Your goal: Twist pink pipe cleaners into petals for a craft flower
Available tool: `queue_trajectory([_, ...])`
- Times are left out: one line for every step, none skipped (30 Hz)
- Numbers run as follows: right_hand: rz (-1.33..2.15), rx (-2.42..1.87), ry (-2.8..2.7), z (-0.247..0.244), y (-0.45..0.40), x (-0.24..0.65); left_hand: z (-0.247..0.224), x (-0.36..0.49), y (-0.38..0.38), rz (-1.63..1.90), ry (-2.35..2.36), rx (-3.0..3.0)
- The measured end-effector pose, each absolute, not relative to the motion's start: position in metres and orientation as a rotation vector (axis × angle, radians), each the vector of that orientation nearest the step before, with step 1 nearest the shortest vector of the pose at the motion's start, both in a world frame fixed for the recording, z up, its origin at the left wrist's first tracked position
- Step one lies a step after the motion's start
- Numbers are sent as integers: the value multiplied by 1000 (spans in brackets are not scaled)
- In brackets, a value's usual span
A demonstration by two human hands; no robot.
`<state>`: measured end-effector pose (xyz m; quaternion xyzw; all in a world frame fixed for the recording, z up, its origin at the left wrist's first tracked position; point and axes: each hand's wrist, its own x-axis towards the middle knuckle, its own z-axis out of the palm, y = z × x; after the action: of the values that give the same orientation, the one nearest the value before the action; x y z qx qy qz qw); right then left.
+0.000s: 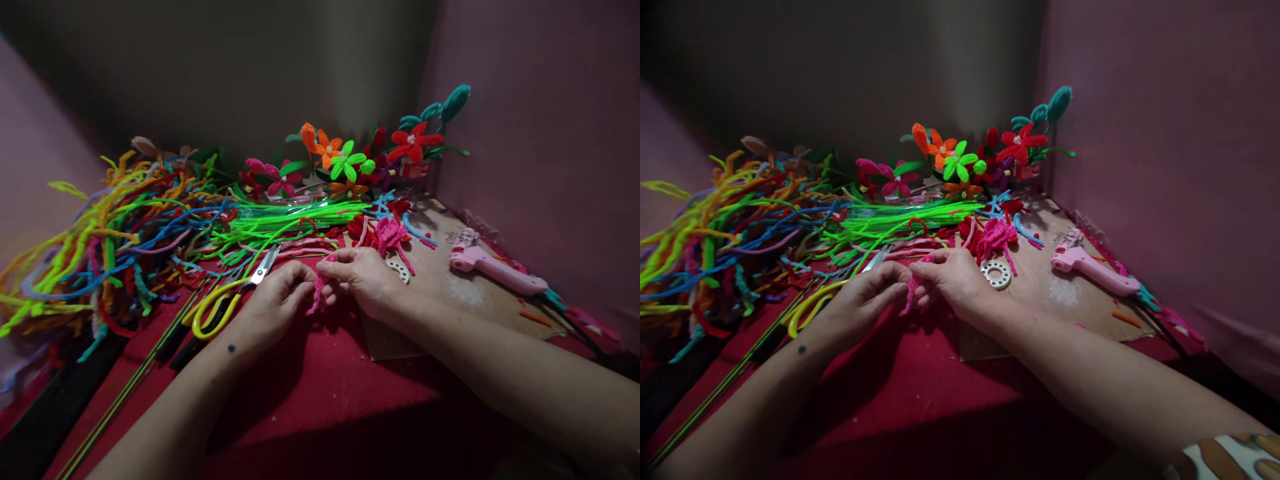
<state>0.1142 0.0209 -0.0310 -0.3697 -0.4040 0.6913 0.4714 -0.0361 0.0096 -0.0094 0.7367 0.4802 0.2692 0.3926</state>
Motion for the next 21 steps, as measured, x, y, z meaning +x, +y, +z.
queue_trajectory([1706,-903,-979,-32,21,114,-9,-35,9,686,1208,1846])
queue_trajectory([1714,-899,-970,-33,21,114,-10,-34,8,688,1193,1818])
queue_trajectory([1717,-895,-965,-34,21,114,-10,-32,7,691,1177,1789])
queue_trajectory([1717,-888,-963,-34,21,114,-10,-31,7,696,1163,1763])
queue_trajectory([1718,-881,-963,-35,21,113,-11,-30,6,705,1154,1746])
queue_trajectory([1717,-875,-965,-35,20,113,-11,-30,6,721,1155,1739])
queue_trajectory([1715,-869,-968,-35,20,113,-11,-30,6,740,1162,1738])
queue_trajectory([1711,-865,-972,-34,19,113,-12,-30,6,754,1169,1740])
queue_trajectory([1704,-865,-972,-34,19,113,-11,-30,7,760,1173,1735])
queue_trajectory([1695,-869,-969,-34,19,113,-11,-31,7,757,1177,1719])
queue_trajectory([1685,-875,-968,-34,19,113,-10,-32,7,744,1178,1686])
queue_trajectory([1674,-880,-971,-34,20,114,-10,-32,8,720,1176,1642])
queue_trajectory([1663,-883,-979,-35,21,115,-9,-33,8,685,1169,1598])
queue_trajectory([1657,-881,-990,-36,21,115,-9,-33,8,658,1156,1563])
queue_trajectory([1651,-873,-1005,-37,22,116,-9,-33,9,644,1139,1543])
queue_trajectory([1644,-860,-1019,-38,23,116,-9,-33,9,642,1120,1542])
queue_trajectory([1639,-844,-1029,-39,23,117,-9,-33,9,653,1105,1551])
queue_trajectory([1638,-825,-1031,-39,23,117,-10,-32,9,676,1101,1565])
queue_trajectory([1636,-801,-1024,-38,23,117,-10,-31,9,709,1108,1580])
queue_trajectory([1631,-779,-1011,-37,23,116,-10,-31,9,741,1126,1592])
queue_trajectory([1627,-763,-996,-36,23,116,-9,-30,9,764,1147,1602])
